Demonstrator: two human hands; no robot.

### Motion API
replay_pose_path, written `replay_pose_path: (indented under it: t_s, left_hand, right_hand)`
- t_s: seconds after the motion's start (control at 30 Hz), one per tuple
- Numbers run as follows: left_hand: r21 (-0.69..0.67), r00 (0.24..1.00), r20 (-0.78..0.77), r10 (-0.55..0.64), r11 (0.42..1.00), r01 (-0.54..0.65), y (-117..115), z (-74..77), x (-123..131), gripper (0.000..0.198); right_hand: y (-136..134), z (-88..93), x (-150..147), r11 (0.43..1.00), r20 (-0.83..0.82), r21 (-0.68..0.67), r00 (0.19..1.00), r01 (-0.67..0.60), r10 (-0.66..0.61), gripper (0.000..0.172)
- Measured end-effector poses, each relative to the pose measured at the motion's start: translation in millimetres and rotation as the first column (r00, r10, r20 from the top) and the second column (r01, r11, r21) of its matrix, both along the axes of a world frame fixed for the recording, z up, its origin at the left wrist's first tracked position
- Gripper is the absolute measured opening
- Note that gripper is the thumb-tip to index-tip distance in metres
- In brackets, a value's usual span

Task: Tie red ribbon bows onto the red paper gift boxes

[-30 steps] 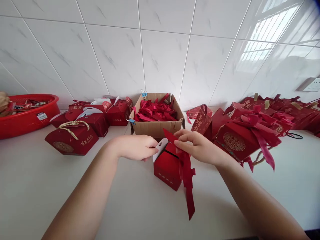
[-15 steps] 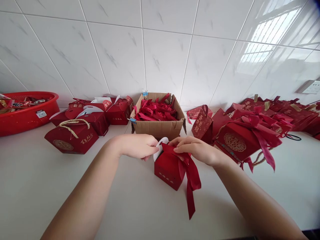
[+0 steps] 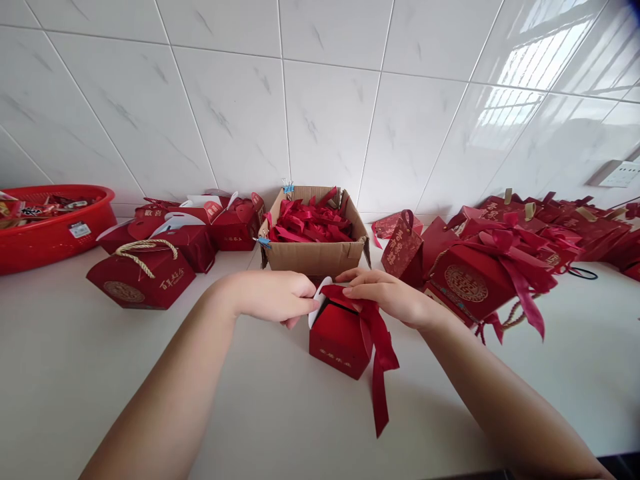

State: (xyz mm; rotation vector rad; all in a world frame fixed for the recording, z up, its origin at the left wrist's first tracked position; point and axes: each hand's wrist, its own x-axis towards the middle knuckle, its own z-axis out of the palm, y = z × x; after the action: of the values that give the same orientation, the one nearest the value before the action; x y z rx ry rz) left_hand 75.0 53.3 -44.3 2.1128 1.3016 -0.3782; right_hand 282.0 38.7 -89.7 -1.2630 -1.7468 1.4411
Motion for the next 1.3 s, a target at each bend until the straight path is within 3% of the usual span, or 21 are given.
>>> replay_pose_path:
  t_s: [0.23,0.5,0.9,1.3]
  left_hand:
    - [0.098,0.995,0.095,0.037,0.994,-0.046,0,11.3,-4,0.040]
    - [0.175,0.981,0.192,-0.026,0.985,-0.008,2,-1.6,7,0.029]
    - [0.221,0.991,0.130,-0.013,0.975,-0.016,-4,-2.3,14,0.022]
    - [0.262,0.979,0.203,-0.030,0.965,-0.025,-3,-6.1,15,0.014]
  right_hand:
    - [-1,3.6,1,0.998,0.017,-0.058,1.000,-0.002,0.003,0.034]
    - [-2,4.2,1,0.998,0.009,-0.058,1.000,-0.020,0.020,0.024]
    - [-1,4.8,1,0.998,0.001,-0.037,0.998,-0.055,0.055,0.024]
    - [-2,5.9,3,0.996,0.031,-0.003,0.996,-0.089,0.089,0.027]
